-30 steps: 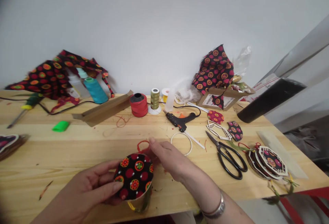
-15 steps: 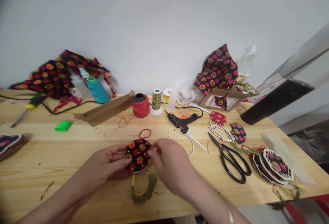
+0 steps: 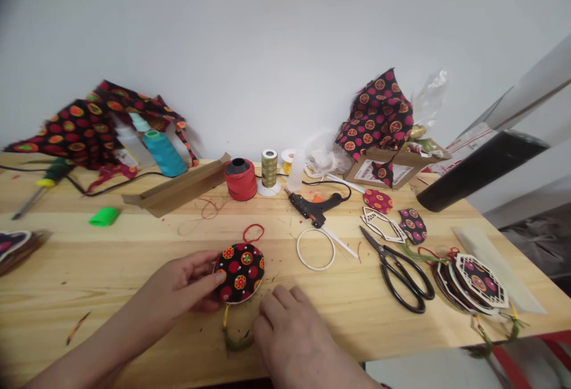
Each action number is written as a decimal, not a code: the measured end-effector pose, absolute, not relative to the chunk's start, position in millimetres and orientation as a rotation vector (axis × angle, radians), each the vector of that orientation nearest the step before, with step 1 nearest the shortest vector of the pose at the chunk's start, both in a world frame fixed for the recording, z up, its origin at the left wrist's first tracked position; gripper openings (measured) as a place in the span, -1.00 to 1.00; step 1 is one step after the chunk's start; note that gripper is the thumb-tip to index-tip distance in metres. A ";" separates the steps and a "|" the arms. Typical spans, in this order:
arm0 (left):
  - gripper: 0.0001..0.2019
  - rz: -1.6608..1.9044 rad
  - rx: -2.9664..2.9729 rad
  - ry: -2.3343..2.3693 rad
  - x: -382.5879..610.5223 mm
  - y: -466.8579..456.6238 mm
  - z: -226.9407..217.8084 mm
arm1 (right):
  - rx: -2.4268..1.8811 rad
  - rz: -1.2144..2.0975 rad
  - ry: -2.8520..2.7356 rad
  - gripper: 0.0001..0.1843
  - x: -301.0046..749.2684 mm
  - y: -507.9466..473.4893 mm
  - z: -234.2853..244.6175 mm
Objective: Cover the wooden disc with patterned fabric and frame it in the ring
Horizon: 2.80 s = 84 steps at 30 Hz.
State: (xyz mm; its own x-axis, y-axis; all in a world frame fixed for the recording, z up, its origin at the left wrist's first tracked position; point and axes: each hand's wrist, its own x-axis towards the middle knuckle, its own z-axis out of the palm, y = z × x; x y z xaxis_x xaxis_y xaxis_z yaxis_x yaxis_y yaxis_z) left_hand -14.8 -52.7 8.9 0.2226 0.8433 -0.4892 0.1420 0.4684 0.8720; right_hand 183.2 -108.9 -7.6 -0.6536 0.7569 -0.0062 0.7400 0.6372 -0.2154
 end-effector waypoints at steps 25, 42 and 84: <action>-0.69 0.405 1.701 1.531 -23.6 -61.1 7.9 | -1.531 0.594 -2.182 -0.16 181.7 -84.0 -9.2; -0.23 0.723 2.264 1.410 -22.2 -70.8 -21.8 | -1.299 0.850 -2.047 -0.18 186.4 -70.1 -12.8; -0.44 0.650 2.106 1.489 -20.9 -68.6 -29.1 | -1.376 0.822 -2.047 -0.30 187.4 -71.0 -2.3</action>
State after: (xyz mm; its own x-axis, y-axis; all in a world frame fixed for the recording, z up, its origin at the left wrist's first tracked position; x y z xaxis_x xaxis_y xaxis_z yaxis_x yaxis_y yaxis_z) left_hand -20.9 -68.6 -29.1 0.2964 0.9492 0.1054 0.7228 -0.2951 0.6249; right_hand 187.4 -71.0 -2.3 -0.3369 0.9367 0.0950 0.6108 0.2942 -0.7351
